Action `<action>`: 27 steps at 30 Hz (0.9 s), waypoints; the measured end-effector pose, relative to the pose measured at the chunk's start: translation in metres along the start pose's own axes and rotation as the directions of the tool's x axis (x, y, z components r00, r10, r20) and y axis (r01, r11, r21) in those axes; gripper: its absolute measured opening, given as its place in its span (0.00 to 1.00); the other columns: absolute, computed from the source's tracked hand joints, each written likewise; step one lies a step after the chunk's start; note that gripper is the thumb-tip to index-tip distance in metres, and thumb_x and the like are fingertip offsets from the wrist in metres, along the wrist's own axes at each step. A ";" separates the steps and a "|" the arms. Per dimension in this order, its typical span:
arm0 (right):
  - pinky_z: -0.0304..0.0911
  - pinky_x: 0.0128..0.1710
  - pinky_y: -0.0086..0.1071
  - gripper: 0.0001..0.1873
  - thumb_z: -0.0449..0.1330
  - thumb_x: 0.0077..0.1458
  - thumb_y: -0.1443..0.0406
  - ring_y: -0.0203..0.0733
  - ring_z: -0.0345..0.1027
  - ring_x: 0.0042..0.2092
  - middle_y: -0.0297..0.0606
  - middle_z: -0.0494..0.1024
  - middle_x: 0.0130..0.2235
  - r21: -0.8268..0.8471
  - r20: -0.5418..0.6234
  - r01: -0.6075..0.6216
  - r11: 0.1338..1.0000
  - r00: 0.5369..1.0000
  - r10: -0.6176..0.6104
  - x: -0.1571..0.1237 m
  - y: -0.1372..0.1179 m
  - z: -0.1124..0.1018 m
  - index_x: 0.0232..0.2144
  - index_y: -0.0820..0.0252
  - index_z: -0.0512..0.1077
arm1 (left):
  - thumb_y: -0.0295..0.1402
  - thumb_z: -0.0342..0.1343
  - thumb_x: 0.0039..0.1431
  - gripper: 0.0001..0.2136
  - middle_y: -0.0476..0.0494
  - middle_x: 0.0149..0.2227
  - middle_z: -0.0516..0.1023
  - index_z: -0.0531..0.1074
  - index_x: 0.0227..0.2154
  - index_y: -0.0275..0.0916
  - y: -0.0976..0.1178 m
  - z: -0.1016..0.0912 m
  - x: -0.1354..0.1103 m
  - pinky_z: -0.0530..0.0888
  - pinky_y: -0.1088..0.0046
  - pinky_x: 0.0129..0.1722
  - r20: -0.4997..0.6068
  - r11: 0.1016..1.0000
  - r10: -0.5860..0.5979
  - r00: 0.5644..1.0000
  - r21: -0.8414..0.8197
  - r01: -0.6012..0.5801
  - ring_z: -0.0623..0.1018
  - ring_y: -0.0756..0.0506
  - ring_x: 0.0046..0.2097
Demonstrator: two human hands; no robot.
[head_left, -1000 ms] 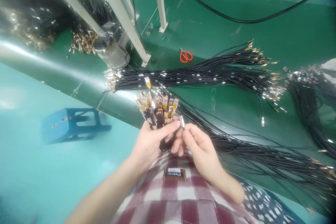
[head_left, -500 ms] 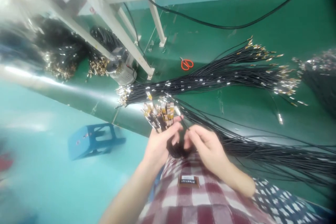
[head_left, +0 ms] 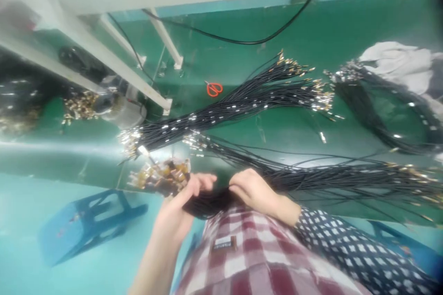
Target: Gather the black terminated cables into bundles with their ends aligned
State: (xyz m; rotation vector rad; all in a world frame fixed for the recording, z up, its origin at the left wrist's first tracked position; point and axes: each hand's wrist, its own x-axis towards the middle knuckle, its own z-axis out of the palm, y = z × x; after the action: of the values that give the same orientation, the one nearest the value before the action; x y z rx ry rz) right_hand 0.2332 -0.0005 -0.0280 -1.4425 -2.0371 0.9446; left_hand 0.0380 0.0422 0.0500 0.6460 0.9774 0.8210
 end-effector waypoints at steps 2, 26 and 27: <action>0.55 0.45 0.35 0.11 0.50 0.64 0.64 0.38 0.69 0.40 0.39 0.77 0.36 -0.071 0.015 -0.031 0.997 0.999 0.032 -0.014 0.024 -0.002 0.36 0.59 0.72 | 0.37 0.59 0.55 0.14 0.49 0.19 0.66 0.68 0.18 0.38 0.001 0.001 -0.005 0.68 0.64 0.48 0.075 1.000 0.006 0.997 0.002 -0.006 0.73 0.45 0.33; 0.61 0.39 0.35 0.13 0.49 0.61 0.66 0.44 0.69 0.37 0.46 0.77 0.34 -0.132 0.048 -0.354 0.926 0.931 0.363 0.106 0.067 -0.019 0.36 0.63 0.73 | 0.31 0.61 0.50 0.09 0.44 0.24 0.73 0.77 0.34 0.31 -0.010 -0.020 0.005 0.65 0.73 0.28 -0.137 0.958 -0.041 0.990 -0.287 -0.001 0.68 0.52 0.23; 0.61 0.35 0.33 0.15 0.46 0.62 0.64 0.41 0.68 0.32 0.41 0.76 0.29 -0.086 0.081 -0.339 0.937 0.935 0.346 0.101 0.061 -0.022 0.36 0.62 0.72 | 0.33 0.59 0.52 0.10 0.43 0.25 0.73 0.77 0.36 0.31 -0.011 -0.023 0.006 0.65 0.73 0.28 -0.140 0.950 -0.053 0.989 -0.313 0.006 0.68 0.52 0.23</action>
State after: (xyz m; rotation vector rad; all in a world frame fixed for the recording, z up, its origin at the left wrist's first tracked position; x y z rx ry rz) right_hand 0.2525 0.1130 -0.0614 -1.8675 -1.9362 1.1060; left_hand 0.0226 0.0441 0.0292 0.3002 0.9604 0.9825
